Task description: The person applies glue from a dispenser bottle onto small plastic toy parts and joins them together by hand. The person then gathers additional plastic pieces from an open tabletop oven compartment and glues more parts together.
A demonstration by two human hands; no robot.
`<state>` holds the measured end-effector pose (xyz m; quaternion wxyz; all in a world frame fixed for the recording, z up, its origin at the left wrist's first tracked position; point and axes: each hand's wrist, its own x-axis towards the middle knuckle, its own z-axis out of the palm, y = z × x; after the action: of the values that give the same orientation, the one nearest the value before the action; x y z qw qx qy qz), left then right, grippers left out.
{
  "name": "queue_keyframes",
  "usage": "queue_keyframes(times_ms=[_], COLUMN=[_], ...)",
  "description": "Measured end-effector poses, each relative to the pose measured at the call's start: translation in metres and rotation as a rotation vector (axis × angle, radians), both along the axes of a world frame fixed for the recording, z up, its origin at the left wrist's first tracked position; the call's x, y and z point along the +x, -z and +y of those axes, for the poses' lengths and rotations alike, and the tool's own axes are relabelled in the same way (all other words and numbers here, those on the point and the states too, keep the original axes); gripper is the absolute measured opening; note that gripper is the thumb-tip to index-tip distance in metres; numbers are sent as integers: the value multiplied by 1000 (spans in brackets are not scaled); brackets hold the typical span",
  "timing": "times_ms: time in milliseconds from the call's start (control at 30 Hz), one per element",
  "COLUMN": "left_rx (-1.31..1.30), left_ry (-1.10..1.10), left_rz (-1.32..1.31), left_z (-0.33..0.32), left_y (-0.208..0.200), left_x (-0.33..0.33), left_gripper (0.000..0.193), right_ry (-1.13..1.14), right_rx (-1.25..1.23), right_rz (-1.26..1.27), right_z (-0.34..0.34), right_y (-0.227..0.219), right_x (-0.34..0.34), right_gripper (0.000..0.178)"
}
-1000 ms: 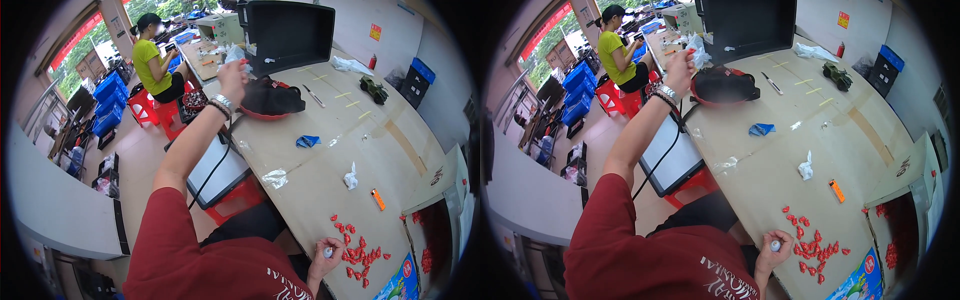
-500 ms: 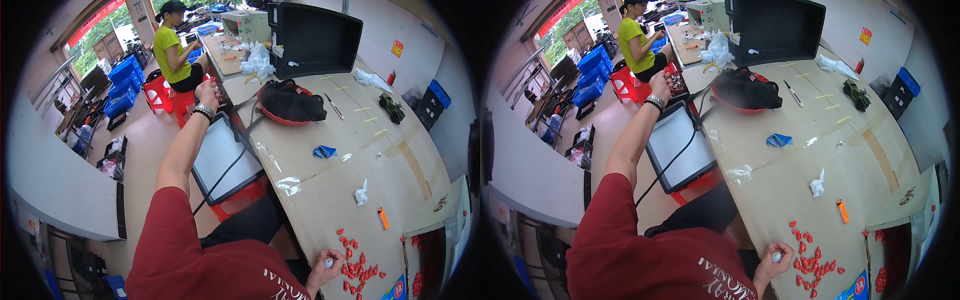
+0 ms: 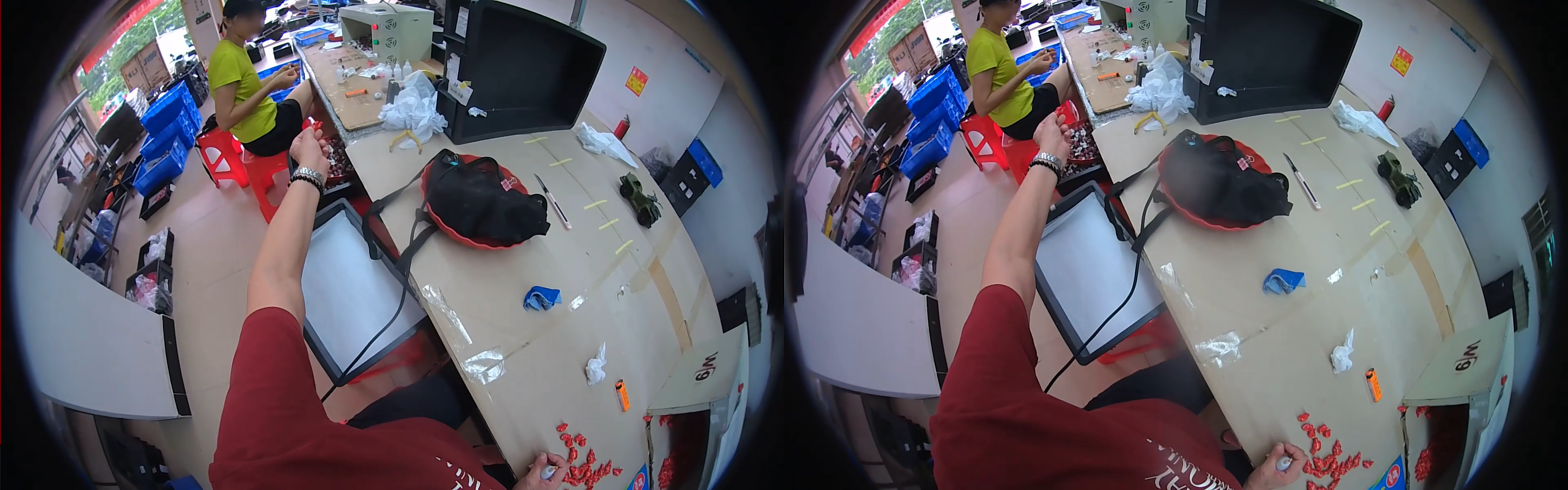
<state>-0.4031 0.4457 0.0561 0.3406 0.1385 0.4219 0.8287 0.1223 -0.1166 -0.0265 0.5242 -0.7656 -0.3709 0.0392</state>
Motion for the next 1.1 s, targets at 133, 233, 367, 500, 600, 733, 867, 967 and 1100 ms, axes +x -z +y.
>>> queue_keyframes(times_ms=[133, 233, 367, 500, 600, 733, 867, 967, 1100], left_rx=[78, 61, 49, 41, 29, 14, 29, 12, 53], left_ry=[29, 22, 14, -5, -39, -87, -95, -73, -86], left_rz=[-54, -45, -51, -77, -98, -103, -81, -92, -86], left_z=[21, 32, 42, 45, 45, 44, 42, 42, 49], left_y=[10, 18, 27, 32, 34, 36, 40, 42, 42], left_x=[-22, -38, -53, -60, -62, -65, -71, -75, -79], left_gripper=[13, 12, 13, 13, 13, 11, 11, 14, 16], right_ry=[-12, -58, -19, -17, 7, 43, 40, 55, 20], right_rx=[-4, 25, -23, -33, -57, -84, -96, -93, -95], right_rz=[-145, -352, -250, -271, -211, -214, -299, -220, -286], right_z=[3, 8, 6, 0, 1, 9, 17, 19, 18], right_y=[-7, -13, -9, 2, 2, -11, -25, -26, -25], right_x=[-2, -3, -5, 1, 1, -9, -17, -20, -18], right_gripper=[14, 14, 14, 14, 14, 12, 14, 15, 14])
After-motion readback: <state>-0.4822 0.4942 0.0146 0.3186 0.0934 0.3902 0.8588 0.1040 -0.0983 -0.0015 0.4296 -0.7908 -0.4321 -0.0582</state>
